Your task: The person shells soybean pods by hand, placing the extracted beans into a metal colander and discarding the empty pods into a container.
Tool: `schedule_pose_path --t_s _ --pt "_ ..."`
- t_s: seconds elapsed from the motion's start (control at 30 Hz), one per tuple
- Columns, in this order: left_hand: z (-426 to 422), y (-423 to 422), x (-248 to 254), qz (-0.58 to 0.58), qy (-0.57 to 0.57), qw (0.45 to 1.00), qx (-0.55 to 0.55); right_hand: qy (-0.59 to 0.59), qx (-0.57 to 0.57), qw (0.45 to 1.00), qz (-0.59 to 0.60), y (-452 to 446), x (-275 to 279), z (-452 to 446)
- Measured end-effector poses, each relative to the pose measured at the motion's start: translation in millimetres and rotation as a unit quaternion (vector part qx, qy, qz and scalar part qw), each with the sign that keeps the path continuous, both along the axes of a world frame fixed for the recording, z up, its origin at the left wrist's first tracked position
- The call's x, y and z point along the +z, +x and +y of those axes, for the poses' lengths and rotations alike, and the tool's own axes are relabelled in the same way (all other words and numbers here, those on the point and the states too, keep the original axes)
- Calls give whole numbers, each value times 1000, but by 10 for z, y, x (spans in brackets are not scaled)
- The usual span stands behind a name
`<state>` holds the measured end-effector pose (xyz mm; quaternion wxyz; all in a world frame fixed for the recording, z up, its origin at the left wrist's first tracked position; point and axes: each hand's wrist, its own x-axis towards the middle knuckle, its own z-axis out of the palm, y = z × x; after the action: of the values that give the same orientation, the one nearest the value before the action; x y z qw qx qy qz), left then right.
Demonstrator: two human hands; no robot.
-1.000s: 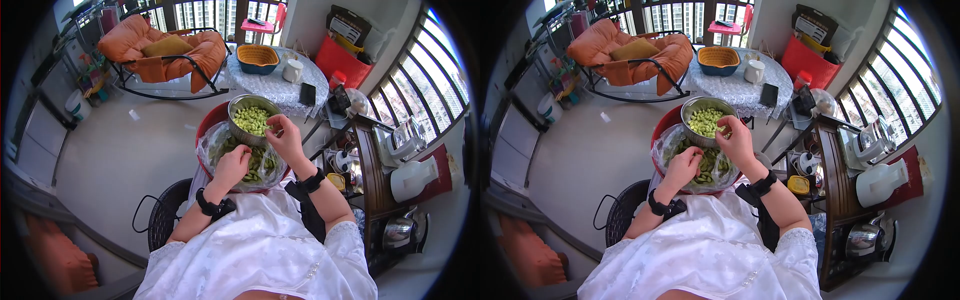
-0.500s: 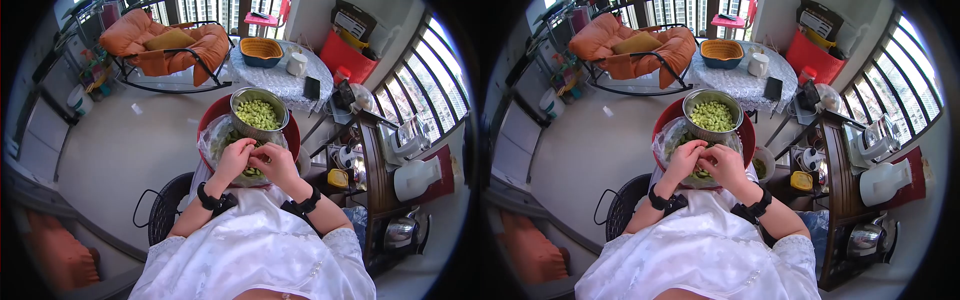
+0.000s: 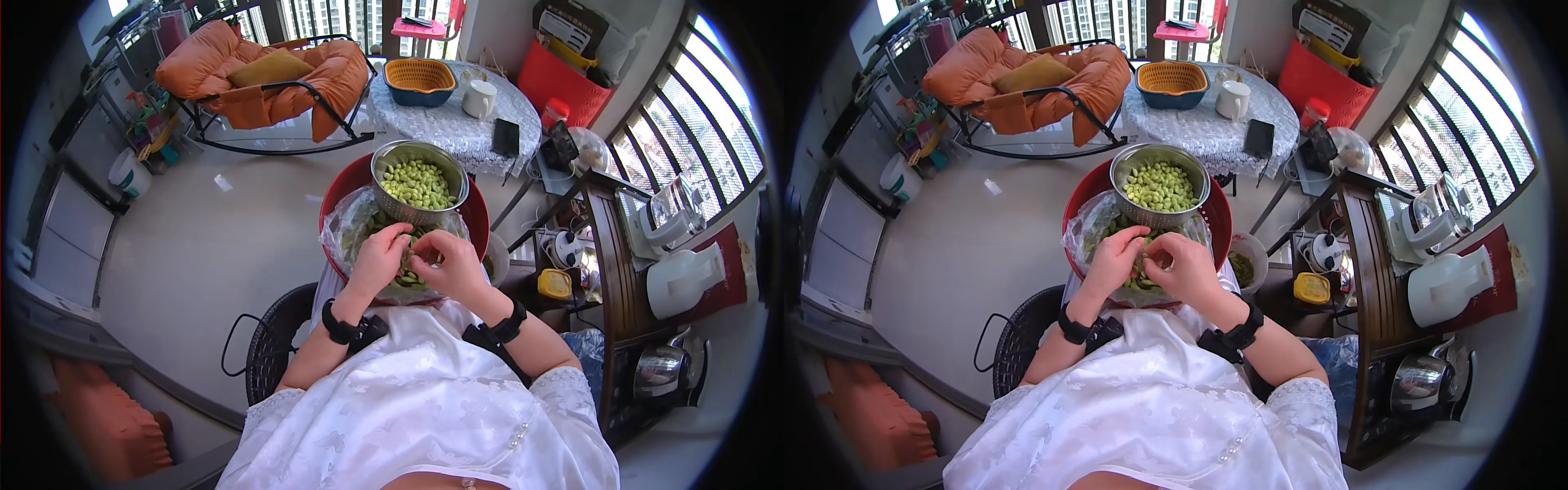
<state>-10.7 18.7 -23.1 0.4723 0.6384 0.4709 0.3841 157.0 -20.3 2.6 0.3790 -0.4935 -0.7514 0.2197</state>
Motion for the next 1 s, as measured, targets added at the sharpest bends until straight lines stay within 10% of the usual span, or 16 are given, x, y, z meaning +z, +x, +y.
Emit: schedule_pose_path --t_s 0.3,0.57,0.73,1.0 --pt "-12 20 50 -43 -68 996 -47 -276 15 848 452 389 325 405" --pt "-20 22 48 -58 -62 996 -41 -329 72 772 539 426 226 395" --pt "-8 18 5 -60 -61 995 -46 -197 -60 907 366 414 174 645" --pt "58 -43 -18 -82 -38 996 0 -68 -59 979 184 327 278 604"
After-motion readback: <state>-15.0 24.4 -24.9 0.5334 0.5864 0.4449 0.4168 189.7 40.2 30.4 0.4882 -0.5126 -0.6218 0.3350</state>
